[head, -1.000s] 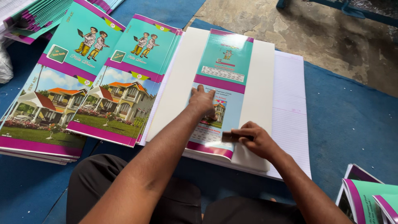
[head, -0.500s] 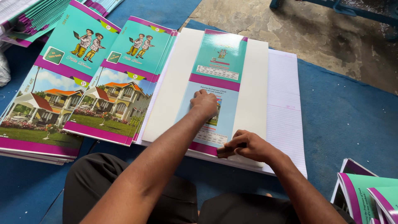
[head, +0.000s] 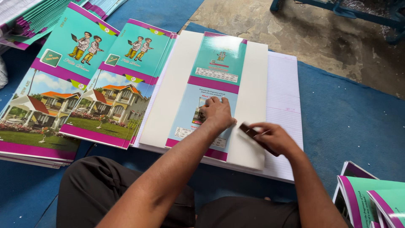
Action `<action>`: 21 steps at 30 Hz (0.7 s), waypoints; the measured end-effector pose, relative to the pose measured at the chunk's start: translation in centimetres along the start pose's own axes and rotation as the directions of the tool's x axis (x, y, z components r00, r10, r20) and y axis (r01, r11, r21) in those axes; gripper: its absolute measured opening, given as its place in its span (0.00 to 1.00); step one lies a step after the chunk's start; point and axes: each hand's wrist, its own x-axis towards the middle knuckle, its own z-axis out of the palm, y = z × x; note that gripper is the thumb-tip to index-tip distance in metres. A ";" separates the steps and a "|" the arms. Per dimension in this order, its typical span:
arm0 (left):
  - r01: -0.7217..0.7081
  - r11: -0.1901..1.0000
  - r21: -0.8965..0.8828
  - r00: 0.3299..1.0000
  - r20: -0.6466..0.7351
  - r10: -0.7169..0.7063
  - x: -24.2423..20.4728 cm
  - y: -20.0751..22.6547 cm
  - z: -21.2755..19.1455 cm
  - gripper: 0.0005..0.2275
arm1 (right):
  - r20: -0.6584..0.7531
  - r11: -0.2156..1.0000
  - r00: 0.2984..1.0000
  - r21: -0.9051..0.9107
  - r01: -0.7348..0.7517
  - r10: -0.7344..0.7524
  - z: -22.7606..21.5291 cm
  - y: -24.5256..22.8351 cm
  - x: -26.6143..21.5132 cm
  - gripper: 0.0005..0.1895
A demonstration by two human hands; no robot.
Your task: The person is binding printed booklets by folding the cover pages over the spine and pressing them flat with a wooden block. They repeat this process for multiple booklets, stacking the finished ones to the side.
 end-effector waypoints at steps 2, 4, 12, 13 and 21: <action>-0.003 1.000 0.008 1.000 -0.002 0.003 -0.3 0.4 -0.4 0.44 | -0.142 0.986 0.978 0.088 -0.139 0.151 -1.4 0.6 -0.3 0.27; -0.003 1.000 0.024 1.000 0.009 0.003 -0.1 0.7 -0.5 0.43 | -0.276 0.979 0.940 0.082 -0.187 0.202 -1.9 1.3 -0.1 0.29; -0.079 0.986 0.145 0.986 -0.137 0.100 1.7 0.9 1.6 0.33 | -0.542 0.831 0.812 -0.336 -0.443 0.214 -2.3 4.6 1.1 0.31; -0.121 0.980 0.161 0.978 -0.149 0.145 1.8 0.8 1.8 0.32 | -0.564 0.796 0.810 -0.412 -0.444 0.161 -2.2 4.6 1.2 0.29; -0.266 0.958 0.110 0.827 -0.484 0.285 2.1 -1.0 0.9 0.18 | -0.461 0.935 0.885 -0.339 -0.108 -0.065 1.1 1.3 1.4 0.32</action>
